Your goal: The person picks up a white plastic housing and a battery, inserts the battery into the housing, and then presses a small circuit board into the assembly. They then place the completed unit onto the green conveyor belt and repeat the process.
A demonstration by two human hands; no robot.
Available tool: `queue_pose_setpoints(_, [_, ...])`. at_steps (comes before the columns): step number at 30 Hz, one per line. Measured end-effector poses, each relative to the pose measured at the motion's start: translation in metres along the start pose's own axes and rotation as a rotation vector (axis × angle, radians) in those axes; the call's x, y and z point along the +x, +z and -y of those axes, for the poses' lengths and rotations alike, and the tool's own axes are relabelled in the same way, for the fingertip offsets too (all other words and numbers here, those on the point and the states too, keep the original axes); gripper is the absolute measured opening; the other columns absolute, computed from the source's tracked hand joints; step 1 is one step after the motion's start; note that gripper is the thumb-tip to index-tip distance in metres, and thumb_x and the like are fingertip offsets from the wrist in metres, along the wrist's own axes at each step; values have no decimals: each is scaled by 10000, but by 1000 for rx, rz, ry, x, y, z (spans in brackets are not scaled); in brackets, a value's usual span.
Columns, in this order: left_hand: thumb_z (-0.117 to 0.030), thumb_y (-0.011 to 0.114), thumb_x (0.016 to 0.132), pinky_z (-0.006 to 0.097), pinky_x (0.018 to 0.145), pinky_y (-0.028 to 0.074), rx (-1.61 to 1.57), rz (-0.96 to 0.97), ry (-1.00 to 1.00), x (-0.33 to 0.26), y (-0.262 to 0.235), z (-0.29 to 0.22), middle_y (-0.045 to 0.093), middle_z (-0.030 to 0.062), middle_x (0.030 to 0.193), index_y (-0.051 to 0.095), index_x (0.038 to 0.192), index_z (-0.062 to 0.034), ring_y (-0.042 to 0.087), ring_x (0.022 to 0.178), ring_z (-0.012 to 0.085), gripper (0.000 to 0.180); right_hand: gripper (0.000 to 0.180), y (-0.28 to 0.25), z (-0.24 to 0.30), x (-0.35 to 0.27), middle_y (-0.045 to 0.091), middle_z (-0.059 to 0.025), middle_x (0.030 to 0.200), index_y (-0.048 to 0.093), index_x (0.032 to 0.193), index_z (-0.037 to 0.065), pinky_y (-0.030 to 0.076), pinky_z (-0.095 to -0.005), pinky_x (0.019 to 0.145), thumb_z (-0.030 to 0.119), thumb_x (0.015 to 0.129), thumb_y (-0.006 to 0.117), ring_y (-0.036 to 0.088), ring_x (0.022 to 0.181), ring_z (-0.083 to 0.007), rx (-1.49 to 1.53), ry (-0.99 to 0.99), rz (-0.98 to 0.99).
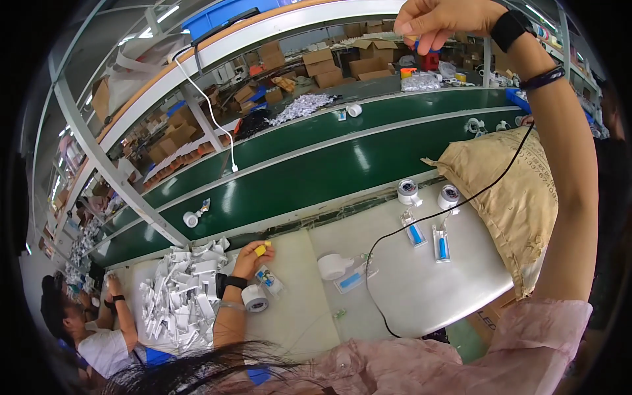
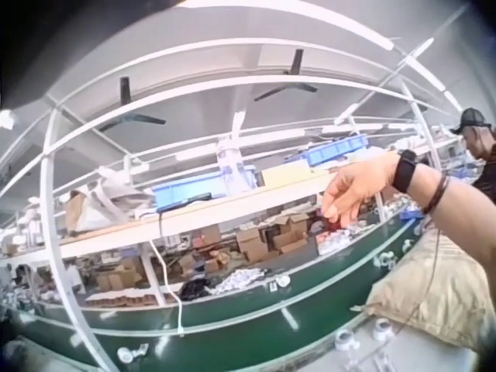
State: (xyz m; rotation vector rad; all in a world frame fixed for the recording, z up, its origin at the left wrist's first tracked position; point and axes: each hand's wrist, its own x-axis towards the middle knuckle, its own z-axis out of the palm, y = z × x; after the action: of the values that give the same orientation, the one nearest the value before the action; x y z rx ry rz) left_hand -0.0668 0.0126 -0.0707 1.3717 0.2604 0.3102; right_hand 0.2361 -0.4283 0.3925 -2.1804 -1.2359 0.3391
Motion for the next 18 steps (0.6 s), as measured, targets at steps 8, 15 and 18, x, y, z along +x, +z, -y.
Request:
queue_pose_setpoints(8, [-98, 478, 941, 323, 823, 545, 76, -53, -232, -17, 17, -50, 648, 143, 1099, 572, 1176, 0, 662, 947, 211, 271, 294, 136, -92, -47, 666, -89, 893, 611, 1056, -12, 493, -267, 663, 203, 867, 678, 637, 756, -146, -97, -410, 313])
queue_pose_setpoints(15, [23, 489, 860, 239, 778, 469, 590, -227, 72, -58, 106, -85, 653, 60, 1026, 597, 1152, -25, 614, 911, 139, 316, 222, 316, -167, -39, 634, -142, 895, 617, 964, 52, 474, -451, 722, 200, 799, 633, 633, 894, -304, -419, -496, 153])
queue_pose_setpoints(18, [-7, 543, 877, 280, 805, 492, 769, -22, 157, -83, 176, -58, 654, 58, 1052, 607, 1126, -32, 626, 934, 172, 258, 147, 364, -199, -26, 627, -135, 865, 618, 897, 78, 451, -437, 693, 139, 764, 611, 633, 859, -282, -603, -448, 8])
